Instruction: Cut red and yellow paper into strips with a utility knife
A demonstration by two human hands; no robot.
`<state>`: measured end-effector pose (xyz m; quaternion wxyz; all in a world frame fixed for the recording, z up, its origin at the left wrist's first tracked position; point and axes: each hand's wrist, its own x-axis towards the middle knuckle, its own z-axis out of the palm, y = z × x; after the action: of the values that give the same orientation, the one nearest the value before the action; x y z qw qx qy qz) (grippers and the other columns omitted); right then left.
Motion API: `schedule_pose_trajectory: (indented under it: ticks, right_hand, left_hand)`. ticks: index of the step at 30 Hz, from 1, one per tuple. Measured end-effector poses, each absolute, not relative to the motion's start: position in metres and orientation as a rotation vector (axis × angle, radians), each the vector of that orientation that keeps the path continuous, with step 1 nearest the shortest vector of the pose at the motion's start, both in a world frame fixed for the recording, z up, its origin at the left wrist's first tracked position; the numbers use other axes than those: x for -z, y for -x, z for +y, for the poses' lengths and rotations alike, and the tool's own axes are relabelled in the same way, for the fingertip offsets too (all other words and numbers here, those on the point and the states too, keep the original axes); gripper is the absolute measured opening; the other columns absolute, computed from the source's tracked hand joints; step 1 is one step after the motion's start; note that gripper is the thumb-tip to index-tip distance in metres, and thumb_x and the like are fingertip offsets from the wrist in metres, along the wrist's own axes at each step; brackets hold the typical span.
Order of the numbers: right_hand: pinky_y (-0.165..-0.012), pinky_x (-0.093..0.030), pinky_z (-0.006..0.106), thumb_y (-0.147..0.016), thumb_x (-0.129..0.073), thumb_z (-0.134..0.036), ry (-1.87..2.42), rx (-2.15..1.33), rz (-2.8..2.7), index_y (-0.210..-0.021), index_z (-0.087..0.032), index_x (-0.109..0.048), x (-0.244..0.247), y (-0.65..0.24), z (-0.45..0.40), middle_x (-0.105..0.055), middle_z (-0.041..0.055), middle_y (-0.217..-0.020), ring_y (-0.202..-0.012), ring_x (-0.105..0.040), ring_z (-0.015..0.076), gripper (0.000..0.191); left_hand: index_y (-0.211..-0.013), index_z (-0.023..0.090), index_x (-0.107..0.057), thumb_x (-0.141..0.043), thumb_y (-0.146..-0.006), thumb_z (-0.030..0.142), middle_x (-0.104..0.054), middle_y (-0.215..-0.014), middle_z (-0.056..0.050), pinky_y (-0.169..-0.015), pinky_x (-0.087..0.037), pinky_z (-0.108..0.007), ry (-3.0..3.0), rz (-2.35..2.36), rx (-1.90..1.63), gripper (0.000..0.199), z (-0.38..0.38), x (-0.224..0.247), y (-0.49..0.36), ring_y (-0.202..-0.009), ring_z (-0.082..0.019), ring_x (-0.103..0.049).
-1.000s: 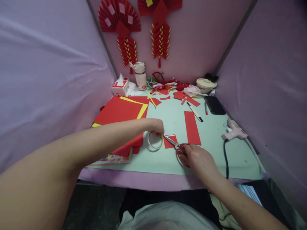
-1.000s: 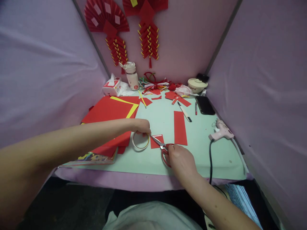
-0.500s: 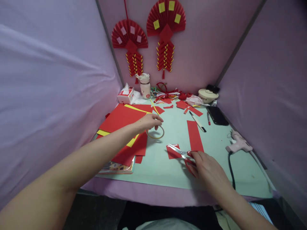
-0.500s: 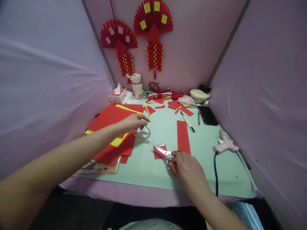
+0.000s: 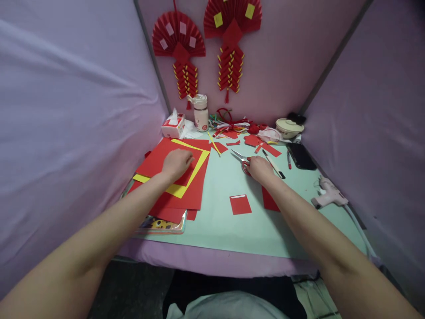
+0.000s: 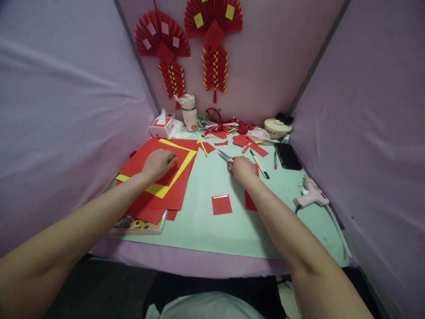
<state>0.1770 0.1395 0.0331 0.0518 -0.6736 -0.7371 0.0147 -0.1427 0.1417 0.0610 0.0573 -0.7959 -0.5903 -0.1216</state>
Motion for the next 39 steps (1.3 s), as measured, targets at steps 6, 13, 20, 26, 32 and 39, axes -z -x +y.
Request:
schedule_pose_trajectory:
  ticks: [6,13,20,26,32,39]
  right_hand:
    - [-0.085,-0.042,0.033,-0.093,-0.052,-0.018,1.881,-0.054,-2.288,-0.114,-0.013,-0.066,-0.027,-0.185,0.109,-0.064,0.0181,-0.118,-0.107,-0.058,0.0266,0.026]
    - [-0.08,-0.045,0.029,-0.078,-0.072,-0.024,1.597,-0.662,-2.374,-0.102,-0.02,-0.066,-0.016,-0.188,0.042,-0.064,0.0065,-0.104,-0.096,-0.058,0.0211,0.026]
    - [-0.071,-0.042,0.029,-0.067,-0.072,-0.021,1.605,-0.666,-2.283,-0.08,-0.021,-0.06,-0.012,-0.186,0.042,-0.059,0.0033,-0.09,-0.089,-0.055,0.0209,0.018]
    - [-0.057,-0.035,0.025,-0.072,-0.062,-0.024,1.546,-0.901,-2.005,-0.082,-0.024,-0.051,-0.013,-0.184,0.02,-0.055,-0.0048,-0.068,-0.063,-0.05,0.0152,0.015]
    - [-0.065,-0.043,0.028,-0.073,-0.068,-0.037,1.355,-1.031,-1.611,-0.087,-0.021,-0.06,-0.014,-0.175,0.006,-0.064,-0.0005,-0.081,-0.071,-0.056,0.0154,0.023]
    - [-0.064,-0.043,0.03,-0.077,-0.063,-0.042,1.26,-0.962,-1.4,-0.077,-0.019,-0.066,0.0,-0.155,0.009,-0.065,0.001,-0.07,-0.066,-0.055,0.0165,0.024]
  left_hand:
    - [-0.097,0.018,-0.073,-0.054,-0.089,0.035,-0.066,-0.115,-0.014,-0.092,-0.039,-0.047,2.409,-1.816,0.287,0.027,0.11,-0.045,0.14,-0.108,-0.033,-0.058]
    - [-0.118,0.019,-0.063,-0.066,-0.083,0.038,-0.061,-0.117,-0.011,-0.093,-0.044,-0.04,2.973,-1.826,0.312,0.041,0.038,-0.031,0.04,-0.112,-0.029,-0.053]
    - [-0.106,0.021,-0.062,-0.074,-0.075,0.029,-0.057,-0.117,-0.011,-0.093,-0.042,-0.042,2.931,-2.05,0.55,0.034,0.021,-0.011,0.013,-0.115,-0.032,-0.049]
    - [-0.095,0.022,-0.059,-0.076,-0.07,0.025,-0.064,-0.093,-0.002,-0.076,-0.046,-0.031,2.896,-2.251,1.434,0.031,0.014,-0.006,0.01,-0.085,-0.02,-0.059]
    - [-0.08,0.02,-0.06,-0.07,-0.071,0.027,-0.061,-0.074,0.002,-0.066,-0.045,-0.026,2.601,-2.15,2.275,0.016,0.011,-0.003,-0.003,-0.07,-0.013,-0.056]
    - [-0.086,0.019,-0.063,-0.07,-0.074,0.034,-0.068,-0.082,-0.002,-0.074,-0.048,-0.027,2.458,-2.017,2.552,0.021,0.014,0.012,0.005,-0.077,-0.015,-0.063]
